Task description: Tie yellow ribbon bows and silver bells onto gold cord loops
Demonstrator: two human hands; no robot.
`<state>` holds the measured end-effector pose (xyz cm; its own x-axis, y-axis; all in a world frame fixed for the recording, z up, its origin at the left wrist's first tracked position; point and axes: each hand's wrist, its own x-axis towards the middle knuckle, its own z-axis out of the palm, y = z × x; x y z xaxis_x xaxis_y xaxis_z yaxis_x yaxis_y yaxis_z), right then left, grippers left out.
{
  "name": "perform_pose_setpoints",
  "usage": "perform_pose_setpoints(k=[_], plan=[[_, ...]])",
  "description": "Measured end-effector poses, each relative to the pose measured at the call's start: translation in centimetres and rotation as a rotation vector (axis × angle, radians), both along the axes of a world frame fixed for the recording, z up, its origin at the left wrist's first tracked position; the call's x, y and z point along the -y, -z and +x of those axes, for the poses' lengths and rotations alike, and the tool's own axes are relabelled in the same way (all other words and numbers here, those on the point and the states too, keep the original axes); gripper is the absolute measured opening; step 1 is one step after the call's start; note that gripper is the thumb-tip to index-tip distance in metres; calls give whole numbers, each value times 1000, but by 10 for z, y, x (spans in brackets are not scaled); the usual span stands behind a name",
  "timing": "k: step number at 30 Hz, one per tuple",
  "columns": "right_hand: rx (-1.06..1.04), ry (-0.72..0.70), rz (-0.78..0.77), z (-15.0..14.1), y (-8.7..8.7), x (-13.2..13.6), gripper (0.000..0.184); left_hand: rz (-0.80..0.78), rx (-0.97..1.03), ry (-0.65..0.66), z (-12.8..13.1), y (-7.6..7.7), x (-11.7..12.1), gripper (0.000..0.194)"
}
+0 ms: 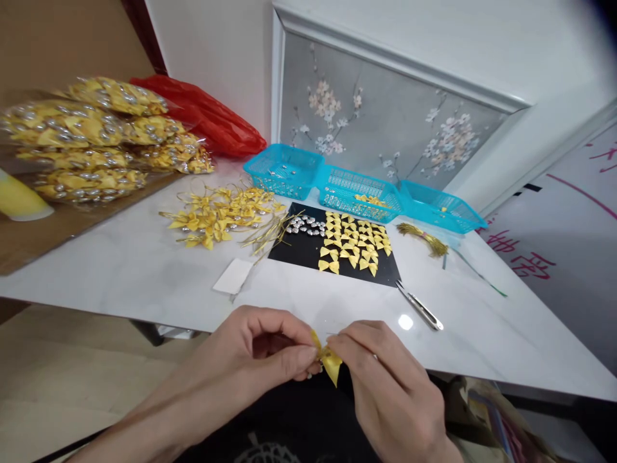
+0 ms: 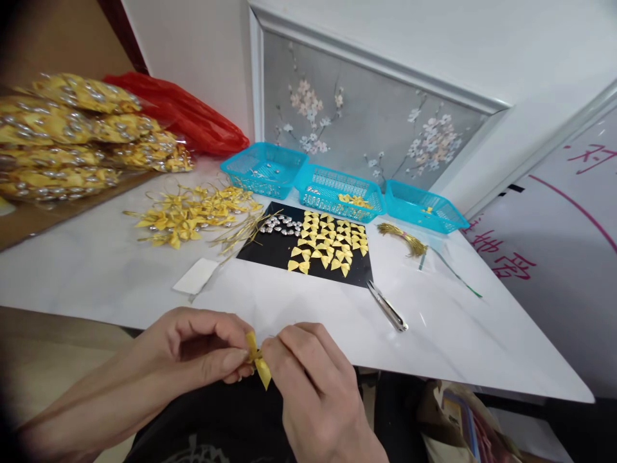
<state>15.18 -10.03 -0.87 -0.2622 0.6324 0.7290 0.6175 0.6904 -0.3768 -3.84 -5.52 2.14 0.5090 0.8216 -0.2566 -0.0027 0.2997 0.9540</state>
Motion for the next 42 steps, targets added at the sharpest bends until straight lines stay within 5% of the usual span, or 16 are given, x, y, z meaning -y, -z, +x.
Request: perform_pose_setpoints(k=[16, 32, 42], plan=[[17, 52, 142, -5, 0, -1, 23, -22, 21, 9, -4, 10, 0, 6], [-292, -74, -410, -1, -3, 3, 22, 130, 21, 56, 0, 8, -3, 8], [-472, -134, -626, 1, -6, 0, 14, 57, -63, 14, 0, 5, -3, 6]])
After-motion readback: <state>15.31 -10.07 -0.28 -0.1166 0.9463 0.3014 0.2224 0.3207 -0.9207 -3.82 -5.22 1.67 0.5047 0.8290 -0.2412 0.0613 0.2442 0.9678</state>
